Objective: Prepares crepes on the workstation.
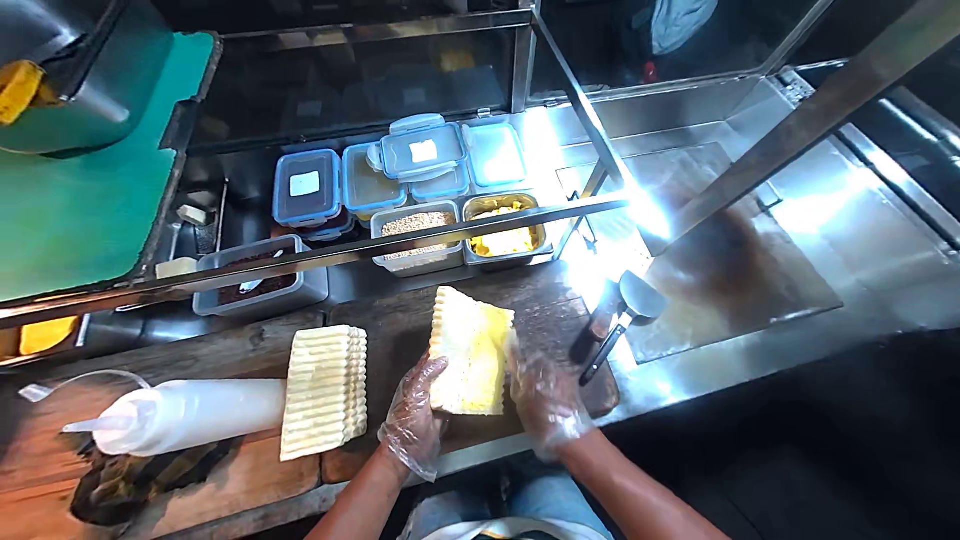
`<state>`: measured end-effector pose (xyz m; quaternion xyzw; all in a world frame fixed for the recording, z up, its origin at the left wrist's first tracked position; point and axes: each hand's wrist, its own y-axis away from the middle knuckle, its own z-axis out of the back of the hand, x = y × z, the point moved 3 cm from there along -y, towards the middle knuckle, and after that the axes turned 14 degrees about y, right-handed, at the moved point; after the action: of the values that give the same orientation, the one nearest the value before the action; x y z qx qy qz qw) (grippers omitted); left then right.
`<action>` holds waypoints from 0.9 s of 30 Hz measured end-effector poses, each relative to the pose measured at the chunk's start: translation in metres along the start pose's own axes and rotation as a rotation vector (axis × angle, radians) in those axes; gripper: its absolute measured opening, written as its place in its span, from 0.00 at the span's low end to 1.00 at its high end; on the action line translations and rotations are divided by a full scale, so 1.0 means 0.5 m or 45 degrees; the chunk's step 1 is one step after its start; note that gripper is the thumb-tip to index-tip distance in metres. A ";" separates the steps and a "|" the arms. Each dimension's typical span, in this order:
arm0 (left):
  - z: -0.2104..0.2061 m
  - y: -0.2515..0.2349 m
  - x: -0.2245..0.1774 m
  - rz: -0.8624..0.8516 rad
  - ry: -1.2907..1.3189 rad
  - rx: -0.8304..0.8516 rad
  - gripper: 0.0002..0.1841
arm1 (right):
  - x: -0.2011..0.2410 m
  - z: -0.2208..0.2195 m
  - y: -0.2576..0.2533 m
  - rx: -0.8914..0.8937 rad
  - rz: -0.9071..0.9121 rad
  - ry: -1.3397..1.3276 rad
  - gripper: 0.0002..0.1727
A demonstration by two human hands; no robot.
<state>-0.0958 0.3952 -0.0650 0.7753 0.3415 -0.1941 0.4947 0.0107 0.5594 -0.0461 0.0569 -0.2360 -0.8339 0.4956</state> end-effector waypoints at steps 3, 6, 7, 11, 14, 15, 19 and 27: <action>0.006 0.011 0.002 -0.009 0.040 0.015 0.17 | 0.021 0.028 0.088 0.272 0.034 -0.187 0.27; 0.007 0.014 0.006 -0.032 0.105 0.049 0.18 | 0.017 0.052 0.000 0.117 -0.059 -0.511 0.22; 0.007 0.017 0.009 -0.036 0.122 0.059 0.18 | 0.025 0.035 -0.029 0.032 -0.069 -0.456 0.23; -0.002 0.020 0.006 -0.034 0.133 0.042 0.18 | 0.097 0.027 0.087 0.203 0.057 -0.108 0.25; -0.003 0.023 0.008 -0.048 0.223 0.040 0.19 | 0.080 0.054 0.082 0.245 -0.031 -0.313 0.23; -0.002 0.026 0.010 -0.044 0.248 0.039 0.19 | 0.072 0.050 0.043 0.167 -0.079 -0.319 0.24; -0.010 0.026 0.012 -0.030 0.251 -0.004 0.19 | 0.095 0.040 0.050 0.235 0.015 -0.086 0.28; -0.009 0.025 0.012 -0.037 0.211 -0.004 0.18 | 0.078 -0.001 0.104 0.143 0.029 -0.094 0.25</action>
<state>-0.0826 0.3980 -0.0587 0.7829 0.3928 -0.1359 0.4630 0.0329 0.5053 -0.0175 0.0513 -0.3011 -0.8152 0.4922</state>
